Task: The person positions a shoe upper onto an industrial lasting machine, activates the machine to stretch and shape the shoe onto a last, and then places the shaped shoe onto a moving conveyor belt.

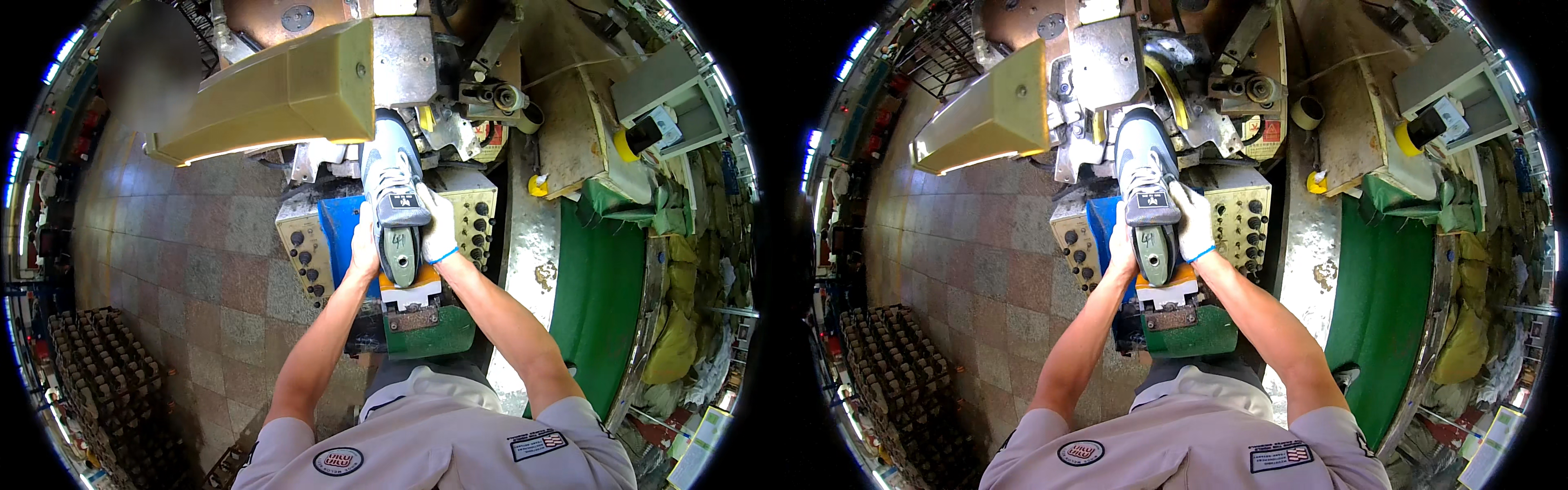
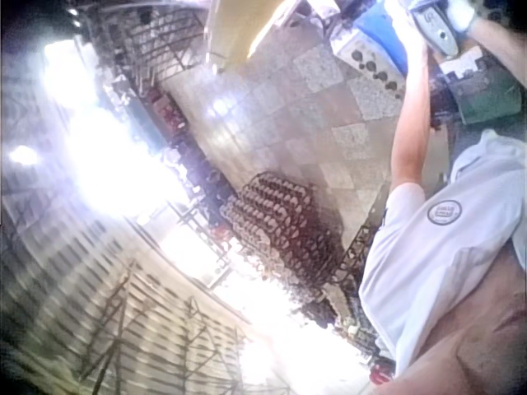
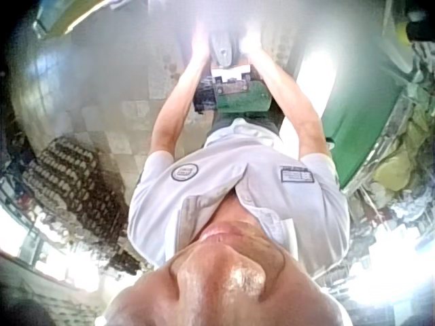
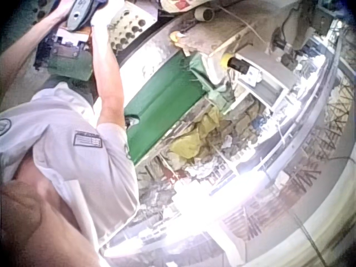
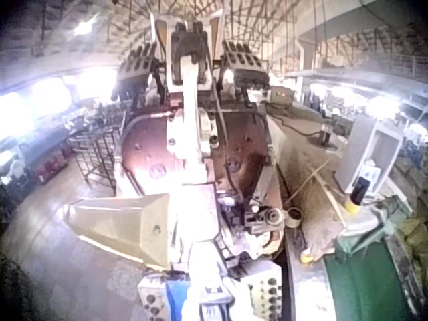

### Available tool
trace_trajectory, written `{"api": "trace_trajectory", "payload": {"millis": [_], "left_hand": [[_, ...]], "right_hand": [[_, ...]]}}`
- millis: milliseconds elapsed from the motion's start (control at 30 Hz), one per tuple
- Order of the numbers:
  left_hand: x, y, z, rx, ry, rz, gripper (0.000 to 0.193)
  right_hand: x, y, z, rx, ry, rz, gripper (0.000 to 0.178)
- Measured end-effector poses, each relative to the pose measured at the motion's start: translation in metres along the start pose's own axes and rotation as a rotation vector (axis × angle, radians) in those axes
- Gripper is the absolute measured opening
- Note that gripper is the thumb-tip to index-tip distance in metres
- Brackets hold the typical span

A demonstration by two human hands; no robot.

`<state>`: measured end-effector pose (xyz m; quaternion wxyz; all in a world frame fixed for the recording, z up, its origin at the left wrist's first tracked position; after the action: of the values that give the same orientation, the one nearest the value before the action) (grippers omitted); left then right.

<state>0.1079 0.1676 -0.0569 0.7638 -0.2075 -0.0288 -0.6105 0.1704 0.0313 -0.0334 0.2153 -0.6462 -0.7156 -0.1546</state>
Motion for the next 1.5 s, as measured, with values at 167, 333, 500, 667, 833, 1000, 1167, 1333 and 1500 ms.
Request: {"api": "trace_trajectory", "payload": {"millis": [167, 333, 500, 667, 833, 1000, 1167, 1333, 1500], "left_hand": [[-0.009, -0.018, 0.028, -0.343, 0.28, 0.138, 0.067], [-0.001, -0.067, 0.057, 0.003, 0.227, 0.357, 0.056], [0.083, -0.09, 0.112, 0.141, 0.762, 0.393, 0.089], [0.084, -0.098, 0.121, 0.374, 0.998, 0.644, 0.083], [0.11, -0.09, 0.089, 0.389, 1.014, 0.676, 0.065], [0.109, -0.098, 0.094, 0.414, 0.999, 0.744, 0.062], [0.108, -0.091, 0.089, 0.491, 0.982, 0.738, 0.055], [0.11, -0.099, 0.094, 0.447, 0.966, 0.709, 0.057], [0.091, -0.095, 0.07, 0.383, 0.88, 0.652, 0.073]], "right_hand": [[-0.025, -0.012, -0.023, 0.066, -0.304, -0.045, 0.044], [-0.058, -0.089, -0.066, 0.024, -0.443, -0.107, 0.061], [-0.081, -0.153, -0.096, -0.068, -0.796, -0.24, 0.063], [-0.053, -0.165, -0.089, -0.346, -1.087, -0.406, 0.066], [-0.089, -0.172, -0.093, -0.327, -1.08, -0.379, 0.067], [-0.082, -0.176, -0.093, -0.426, -1.026, -0.365, 0.065], [-0.086, -0.174, -0.089, -0.464, -1.045, -0.349, 0.064], [-0.084, -0.177, -0.09, -0.485, -1.036, -0.314, 0.062], [-0.08, -0.187, -0.094, -0.497, -1.079, -0.257, 0.061]]}}
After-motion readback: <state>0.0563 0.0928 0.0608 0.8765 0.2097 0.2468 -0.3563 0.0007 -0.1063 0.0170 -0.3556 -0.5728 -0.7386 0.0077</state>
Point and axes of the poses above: each hand's wrist, its own y-axis towards the middle knuckle, its own x-axis out of the palm, z = x × y, the point moved 2 cm from there along y, towards the middle knuckle, and after that the axes turned 9 degrees about -x, right-handed, at the moved point
